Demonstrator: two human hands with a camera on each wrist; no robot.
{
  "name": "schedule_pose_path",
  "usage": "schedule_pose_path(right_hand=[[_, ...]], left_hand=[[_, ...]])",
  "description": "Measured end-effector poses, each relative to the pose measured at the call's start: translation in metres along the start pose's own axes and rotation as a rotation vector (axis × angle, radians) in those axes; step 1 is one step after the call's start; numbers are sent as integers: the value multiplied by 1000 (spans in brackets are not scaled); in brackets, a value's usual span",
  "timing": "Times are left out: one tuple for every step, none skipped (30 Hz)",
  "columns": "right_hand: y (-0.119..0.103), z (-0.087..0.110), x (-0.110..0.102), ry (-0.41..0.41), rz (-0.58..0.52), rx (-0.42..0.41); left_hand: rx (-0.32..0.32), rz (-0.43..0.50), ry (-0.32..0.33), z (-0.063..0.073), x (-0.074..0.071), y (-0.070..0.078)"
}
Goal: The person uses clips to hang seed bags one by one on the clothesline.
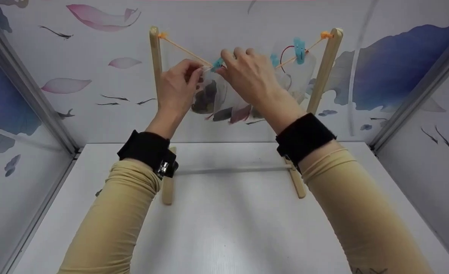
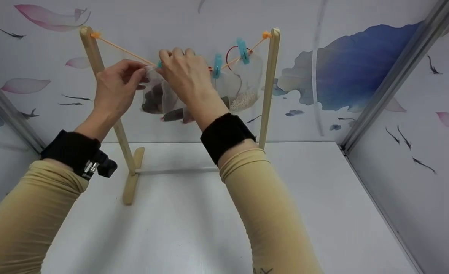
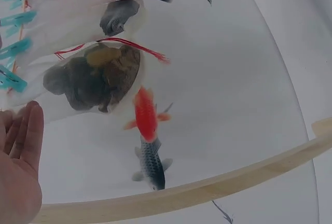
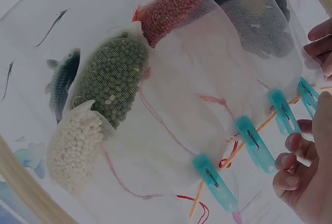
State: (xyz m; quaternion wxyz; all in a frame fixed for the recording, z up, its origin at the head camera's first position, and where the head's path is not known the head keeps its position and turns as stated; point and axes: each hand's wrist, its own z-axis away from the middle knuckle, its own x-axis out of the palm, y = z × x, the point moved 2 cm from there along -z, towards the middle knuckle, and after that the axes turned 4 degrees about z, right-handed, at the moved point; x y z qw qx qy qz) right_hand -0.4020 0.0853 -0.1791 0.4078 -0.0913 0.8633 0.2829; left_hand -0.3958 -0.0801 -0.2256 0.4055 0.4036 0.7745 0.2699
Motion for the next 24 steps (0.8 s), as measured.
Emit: schedule_pose_path(right_hand=[[0, 1, 1, -8, -8, 14], [-1, 2, 3, -13, -16, 24], [-2, 3, 5, -16, -26, 31], [-2, 4, 7, -16, -34, 35], [-3, 6, 9, -12, -38, 36], [-4, 9, 11, -1, -49, 36], [-5, 13, 14, 17, -66, 35], [-7, 17, 17, 37, -86, 30], [-9, 22, 20, 61, -107, 25], [-11, 29, 24, 79, -126, 21], [-13, 36, 29, 100, -146, 13], [-15, 43, 35, 120, -165, 7], [-18, 51, 42, 129, -182, -1], [-20, 59, 49, 129, -201, -12], [-22, 67, 57, 123, -221, -19], [-24, 75, 66, 107, -237, -24], [-26, 83, 75, 89, -246, -29], [-28, 90, 84, 65, -254, -30], [-30, 98, 93, 40, -259, -31], [-31, 107, 102, 17, -264, -30], [-33, 115, 109, -7, -267, -29], [-35, 124, 117, -30, -273, -32], [-38, 133, 124, -48, -286, -33], [-40, 141, 131, -71, -307, -30]], left_hand=[[6, -7, -3, 1, 0, -1], [14, -16, -3, 2, 1, -2], [26, -23, 0, 4, 1, -4], [40, -31, 5, 5, 1, -5], [57, -40, 13, 7, 2, -7], [74, -48, 22, 9, 2, -8], [90, -53, 29, 10, 2, -10], [102, -60, 31, 13, 3, -12], [116, -66, 29, 15, 4, -14], [129, -71, 24, 18, 4, -16], [142, -76, 14, 21, 5, -19], [153, -79, 4, 24, 5, -21], [164, -88, -7, 28, 6, -25], [171, -100, -18, 32, 6, -28], [175, -108, -27, 36, 7, -32], [179, -120, -37, 41, 8, -36], [184, -134, -46, 46, 9, -41], [185, -148, -55, 51, 10, -46], [189, -167, -66, 57, 11, -50], [192, -180, -78, 63, 13, -55], [201, -192, -89, 69, 15, -61], [214, -207, -100, 75, 17, -66], [226, -225, -113, 82, 19, -72], [236, -244, -124, 89, 21, -78]])
